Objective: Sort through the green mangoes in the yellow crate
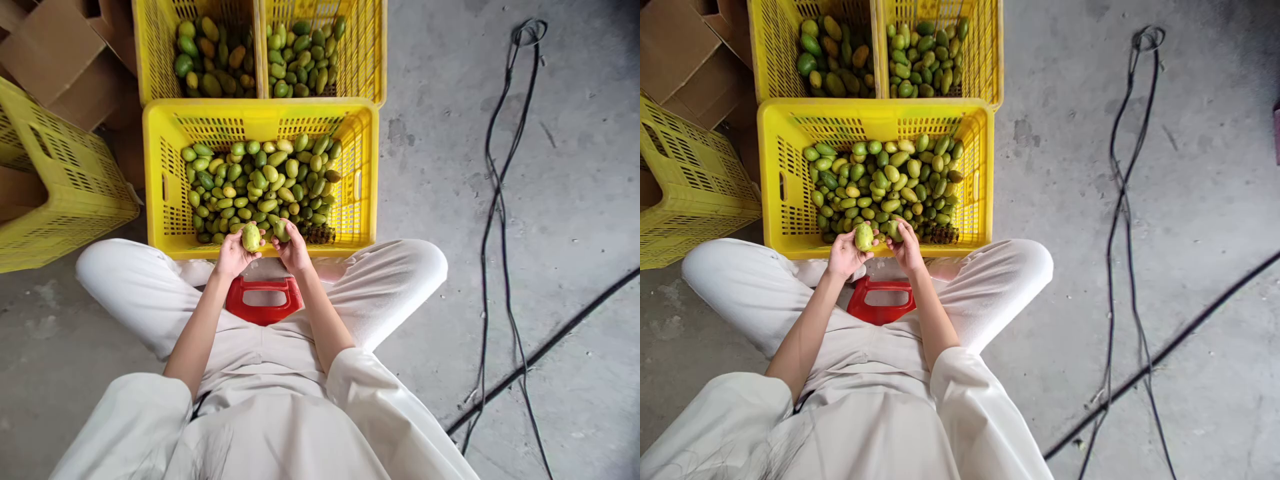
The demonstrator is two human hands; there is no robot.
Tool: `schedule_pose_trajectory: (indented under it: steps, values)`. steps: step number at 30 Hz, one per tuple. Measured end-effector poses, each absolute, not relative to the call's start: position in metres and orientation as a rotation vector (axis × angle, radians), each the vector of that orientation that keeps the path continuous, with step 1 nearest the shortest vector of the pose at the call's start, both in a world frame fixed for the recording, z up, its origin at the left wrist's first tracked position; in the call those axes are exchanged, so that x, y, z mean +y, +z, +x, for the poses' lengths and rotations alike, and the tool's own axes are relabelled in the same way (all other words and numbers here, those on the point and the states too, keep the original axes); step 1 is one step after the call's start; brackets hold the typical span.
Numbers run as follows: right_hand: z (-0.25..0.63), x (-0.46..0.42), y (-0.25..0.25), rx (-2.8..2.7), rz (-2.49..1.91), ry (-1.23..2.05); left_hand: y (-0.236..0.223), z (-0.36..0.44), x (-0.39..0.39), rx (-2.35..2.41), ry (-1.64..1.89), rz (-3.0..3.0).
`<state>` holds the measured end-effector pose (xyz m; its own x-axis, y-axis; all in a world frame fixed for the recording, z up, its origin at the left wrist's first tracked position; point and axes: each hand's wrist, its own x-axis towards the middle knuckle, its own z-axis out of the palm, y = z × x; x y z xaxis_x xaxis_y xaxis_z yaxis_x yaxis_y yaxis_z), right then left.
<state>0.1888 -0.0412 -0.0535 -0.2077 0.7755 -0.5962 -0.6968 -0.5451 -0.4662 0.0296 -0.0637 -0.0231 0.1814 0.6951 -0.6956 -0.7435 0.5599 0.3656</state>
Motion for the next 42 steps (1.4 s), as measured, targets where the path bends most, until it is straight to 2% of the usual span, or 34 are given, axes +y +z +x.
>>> schedule_pose_trajectory:
  steps: [8,18,31,42]
  values:
    - [0.192,-0.041,-0.056,0.004,-0.989,1.835,-0.034,0.029,-0.067,1.004,1.038,0.037]
    - [0.188,-0.041,-0.050,0.128,-0.916,1.946,-0.038,0.031,-0.066,0.970,1.118,0.043]
    - [0.186,-0.041,-0.048,0.003,-0.899,1.904,-0.050,0.030,-0.068,1.039,1.294,0.054]
    - [0.183,-0.044,-0.060,-0.037,-1.000,1.857,-0.049,0.032,-0.063,1.049,1.232,-0.038]
